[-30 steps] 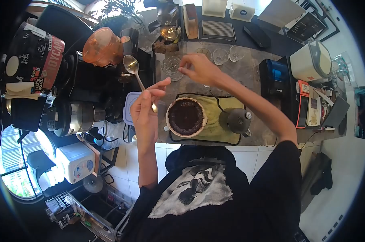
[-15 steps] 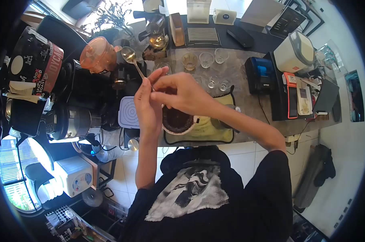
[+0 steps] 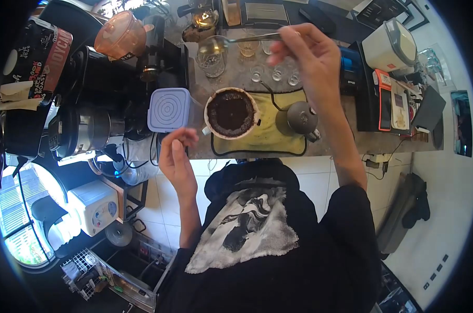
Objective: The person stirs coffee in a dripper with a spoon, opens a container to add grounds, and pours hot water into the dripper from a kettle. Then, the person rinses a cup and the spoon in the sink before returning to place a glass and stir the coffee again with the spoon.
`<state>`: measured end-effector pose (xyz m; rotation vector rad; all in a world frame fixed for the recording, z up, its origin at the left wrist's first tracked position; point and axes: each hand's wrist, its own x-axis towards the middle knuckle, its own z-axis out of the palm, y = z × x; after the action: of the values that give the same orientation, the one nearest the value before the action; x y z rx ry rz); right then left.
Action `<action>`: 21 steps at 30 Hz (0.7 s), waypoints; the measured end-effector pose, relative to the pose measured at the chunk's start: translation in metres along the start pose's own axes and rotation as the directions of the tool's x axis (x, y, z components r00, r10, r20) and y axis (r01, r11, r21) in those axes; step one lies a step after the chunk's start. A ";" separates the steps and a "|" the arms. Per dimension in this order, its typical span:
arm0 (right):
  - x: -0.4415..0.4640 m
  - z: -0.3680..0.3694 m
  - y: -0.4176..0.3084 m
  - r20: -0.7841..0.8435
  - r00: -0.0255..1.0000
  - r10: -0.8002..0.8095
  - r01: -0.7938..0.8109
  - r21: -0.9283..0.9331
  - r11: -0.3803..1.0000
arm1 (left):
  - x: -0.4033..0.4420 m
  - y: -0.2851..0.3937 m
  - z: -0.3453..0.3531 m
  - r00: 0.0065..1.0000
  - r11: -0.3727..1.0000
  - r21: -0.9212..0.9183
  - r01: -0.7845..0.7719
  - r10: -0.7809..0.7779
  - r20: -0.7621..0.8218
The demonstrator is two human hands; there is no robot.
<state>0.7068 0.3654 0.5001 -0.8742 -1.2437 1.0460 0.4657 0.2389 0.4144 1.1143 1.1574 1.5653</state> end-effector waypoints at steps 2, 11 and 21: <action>-0.011 -0.010 -0.004 -0.071 0.996 0.049 -0.041 0.103 0.994 | -0.015 -0.019 -0.008 0.999 1.000 0.012 0.014 -0.013 -0.051; -0.068 0.005 -0.008 -0.048 0.996 -0.079 0.068 -0.201 0.977 | -0.038 -0.082 -0.009 0.992 0.993 0.078 0.084 -0.076 -0.097; -0.079 -0.006 0.007 0.063 0.998 -0.024 0.037 -0.221 0.975 | -0.023 -0.091 0.015 0.997 0.977 0.210 0.049 -0.034 -0.071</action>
<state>0.7103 0.2922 0.4682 -0.9967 -1.4405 0.9260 0.4975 0.2374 0.3245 1.1735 1.4099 1.4830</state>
